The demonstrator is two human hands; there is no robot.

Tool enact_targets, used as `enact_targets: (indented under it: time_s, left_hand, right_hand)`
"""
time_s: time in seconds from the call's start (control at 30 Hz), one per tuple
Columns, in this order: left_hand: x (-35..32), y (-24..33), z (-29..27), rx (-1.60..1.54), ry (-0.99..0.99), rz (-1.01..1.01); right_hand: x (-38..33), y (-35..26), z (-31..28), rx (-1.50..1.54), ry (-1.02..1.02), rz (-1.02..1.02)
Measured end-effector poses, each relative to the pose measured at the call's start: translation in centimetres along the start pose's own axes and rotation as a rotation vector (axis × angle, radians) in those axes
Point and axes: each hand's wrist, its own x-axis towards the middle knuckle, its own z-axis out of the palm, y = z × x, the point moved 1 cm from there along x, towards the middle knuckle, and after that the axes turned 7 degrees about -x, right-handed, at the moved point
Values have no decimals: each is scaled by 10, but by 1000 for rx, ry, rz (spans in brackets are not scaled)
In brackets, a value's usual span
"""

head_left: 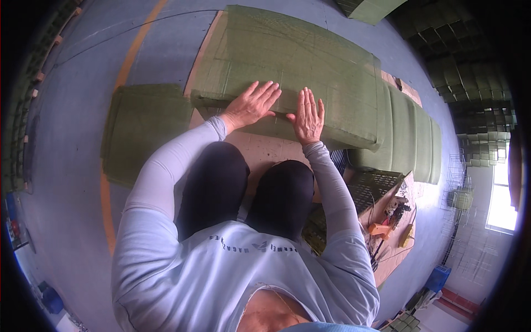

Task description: The recorder is assembling a foam-covered bin by gluing green foam sheets onto a wire cage frame using a hot glue gun.

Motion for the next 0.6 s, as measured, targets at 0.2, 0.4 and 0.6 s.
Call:
enact_targets:
  time_s: [0.2,0.4,0.6]
  left_hand:
    - [-38,-31,-9,-68,4,-86]
    - [-40,-55,-36,-208,-32,-94]
    - [-44,-50,-19,-85,-48,-9]
  right_hand:
    - [-6,-4,-16,27,-52,-52]
    - [28,-5,-32,200,-100,-261]
    - [20,-21,-13,41,-157,-243]
